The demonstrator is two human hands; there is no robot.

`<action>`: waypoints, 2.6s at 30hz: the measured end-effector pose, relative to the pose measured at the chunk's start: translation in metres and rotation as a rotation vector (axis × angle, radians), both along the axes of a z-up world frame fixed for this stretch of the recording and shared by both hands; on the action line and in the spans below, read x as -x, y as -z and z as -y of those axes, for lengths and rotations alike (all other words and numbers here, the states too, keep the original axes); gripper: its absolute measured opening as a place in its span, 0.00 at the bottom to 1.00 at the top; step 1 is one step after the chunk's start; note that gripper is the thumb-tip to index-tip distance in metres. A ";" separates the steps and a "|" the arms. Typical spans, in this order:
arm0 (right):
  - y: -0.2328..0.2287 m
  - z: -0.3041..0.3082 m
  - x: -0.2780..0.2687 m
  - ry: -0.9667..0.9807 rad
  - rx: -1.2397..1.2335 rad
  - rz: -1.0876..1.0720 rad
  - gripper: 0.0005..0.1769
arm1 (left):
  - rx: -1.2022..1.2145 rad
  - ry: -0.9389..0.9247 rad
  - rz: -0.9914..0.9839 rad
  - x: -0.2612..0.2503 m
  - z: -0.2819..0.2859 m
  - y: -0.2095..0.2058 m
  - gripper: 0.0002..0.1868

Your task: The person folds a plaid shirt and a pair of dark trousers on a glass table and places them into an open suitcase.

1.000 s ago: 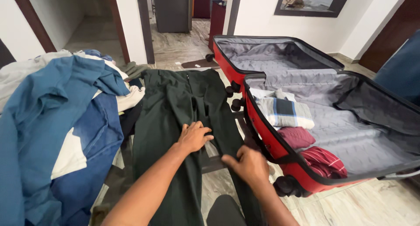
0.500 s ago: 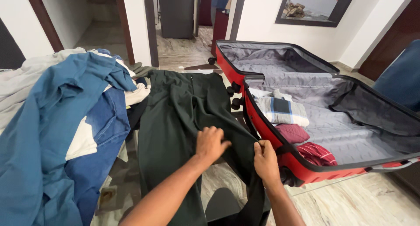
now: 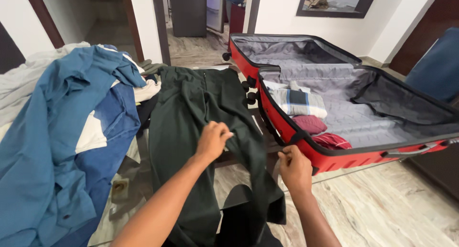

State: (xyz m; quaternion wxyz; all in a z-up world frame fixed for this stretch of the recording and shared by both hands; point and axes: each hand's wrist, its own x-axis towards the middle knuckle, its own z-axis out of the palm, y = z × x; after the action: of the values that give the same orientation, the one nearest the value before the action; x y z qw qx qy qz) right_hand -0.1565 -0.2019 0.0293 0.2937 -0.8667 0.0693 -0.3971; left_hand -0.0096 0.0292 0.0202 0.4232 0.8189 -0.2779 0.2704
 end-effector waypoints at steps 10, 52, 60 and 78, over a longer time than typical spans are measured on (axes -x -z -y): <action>0.022 -0.061 0.052 -0.179 -0.229 -0.388 0.14 | -0.474 -0.179 -0.643 0.071 0.016 0.012 0.25; 0.046 0.069 0.113 -0.073 0.112 -1.236 0.28 | -0.364 -0.277 -0.611 0.159 -0.021 -0.019 0.20; -0.042 -0.013 0.043 -0.202 0.095 -0.599 0.28 | -0.540 -0.287 -0.118 0.087 0.005 -0.022 0.41; 0.042 -0.090 -0.317 -0.320 0.298 -0.213 0.26 | -0.453 -0.363 -0.120 -0.141 -0.071 -0.007 0.31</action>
State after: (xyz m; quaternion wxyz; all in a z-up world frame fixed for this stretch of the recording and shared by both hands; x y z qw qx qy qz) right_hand 0.1608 -0.1120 -0.0126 0.2130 -0.9373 -0.0978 -0.2578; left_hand 0.1318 0.1000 0.0271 0.1899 0.9433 -0.1547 0.2239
